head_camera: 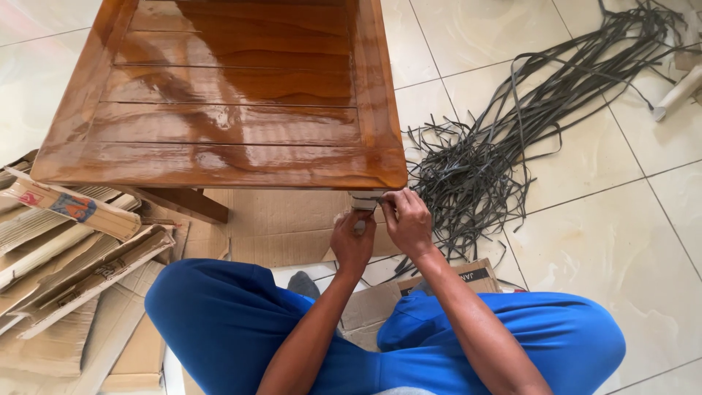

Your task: The person wraps the legs of a wooden table with protective cardboard and plastic strips.

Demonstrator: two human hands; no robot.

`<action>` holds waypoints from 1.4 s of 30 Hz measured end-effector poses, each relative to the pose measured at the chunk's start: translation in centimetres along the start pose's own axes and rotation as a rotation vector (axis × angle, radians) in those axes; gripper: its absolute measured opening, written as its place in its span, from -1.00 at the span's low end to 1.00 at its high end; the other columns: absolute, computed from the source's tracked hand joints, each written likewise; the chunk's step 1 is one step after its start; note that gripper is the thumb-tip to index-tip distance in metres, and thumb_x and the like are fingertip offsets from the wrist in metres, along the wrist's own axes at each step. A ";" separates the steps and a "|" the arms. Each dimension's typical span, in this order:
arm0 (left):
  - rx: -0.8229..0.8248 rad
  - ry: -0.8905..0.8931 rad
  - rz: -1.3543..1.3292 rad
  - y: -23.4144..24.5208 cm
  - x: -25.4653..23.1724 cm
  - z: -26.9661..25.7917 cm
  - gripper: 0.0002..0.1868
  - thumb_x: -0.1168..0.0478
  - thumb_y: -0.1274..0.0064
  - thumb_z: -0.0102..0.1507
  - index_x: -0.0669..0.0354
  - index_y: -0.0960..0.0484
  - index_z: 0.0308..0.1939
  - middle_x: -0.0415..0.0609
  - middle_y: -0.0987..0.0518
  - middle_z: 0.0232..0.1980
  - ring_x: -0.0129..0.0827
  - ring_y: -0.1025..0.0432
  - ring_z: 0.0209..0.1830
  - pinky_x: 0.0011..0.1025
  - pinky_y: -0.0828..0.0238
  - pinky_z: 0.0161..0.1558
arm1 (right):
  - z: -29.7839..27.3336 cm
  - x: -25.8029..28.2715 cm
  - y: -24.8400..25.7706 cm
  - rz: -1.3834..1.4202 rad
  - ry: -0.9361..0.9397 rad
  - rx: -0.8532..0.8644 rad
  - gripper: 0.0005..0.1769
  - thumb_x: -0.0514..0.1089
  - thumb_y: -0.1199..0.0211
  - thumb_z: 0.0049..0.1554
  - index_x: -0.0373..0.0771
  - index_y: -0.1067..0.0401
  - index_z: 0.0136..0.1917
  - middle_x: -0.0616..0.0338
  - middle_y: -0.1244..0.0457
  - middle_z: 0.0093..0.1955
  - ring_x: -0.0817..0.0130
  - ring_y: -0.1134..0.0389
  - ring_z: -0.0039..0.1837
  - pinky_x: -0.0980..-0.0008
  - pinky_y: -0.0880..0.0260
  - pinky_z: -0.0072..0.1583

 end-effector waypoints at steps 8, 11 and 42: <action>0.049 0.163 -0.047 -1.8 3.6 -1.3 -0.83 0.15 -0.17 0.23 0.05 -0.74 -0.14 0.01 -0.71 -0.23 -0.11 -0.61 -0.20 -0.22 -0.48 -0.17 | -0.9 -4.0 -1.0 0.370 -0.217 0.006 -0.84 -0.20 -0.30 0.22 -0.27 -0.51 0.07 0.14 -0.42 -0.08 0.36 -0.43 -0.05 0.40 -0.44 0.01; 0.077 0.231 -0.055 -3.0 5.4 -1.9 -0.80 0.09 -0.18 0.24 0.05 -0.75 -0.13 0.00 -0.73 -0.24 -0.17 -0.64 -0.23 -0.27 -0.50 -0.20 | -1.6 -7.6 -1.7 0.612 -0.418 -0.029 -0.79 -0.11 -0.24 0.29 -0.29 -0.51 0.10 0.22 -0.42 -0.09 0.56 -0.40 -0.06 0.51 -0.43 0.00; 0.939 0.231 0.245 -16.1 13.7 -11.9 -0.75 0.09 -0.10 0.22 0.05 -0.75 -0.11 0.02 -0.72 -0.12 -0.12 -0.62 -0.08 -0.23 -0.52 -0.04 | -14.2 -33.7 -5.2 -0.149 -0.833 0.223 -0.42 -0.09 -0.12 0.16 -0.02 -0.28 0.46 -0.09 0.02 0.59 -0.08 -0.07 0.53 0.08 -0.15 0.42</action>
Point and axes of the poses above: each hand's wrist, its own z-axis towards the middle knuckle, its own y-axis out of the back of the hand, x = y × z, the point moved 10 cm from there along z, towards the middle knuckle
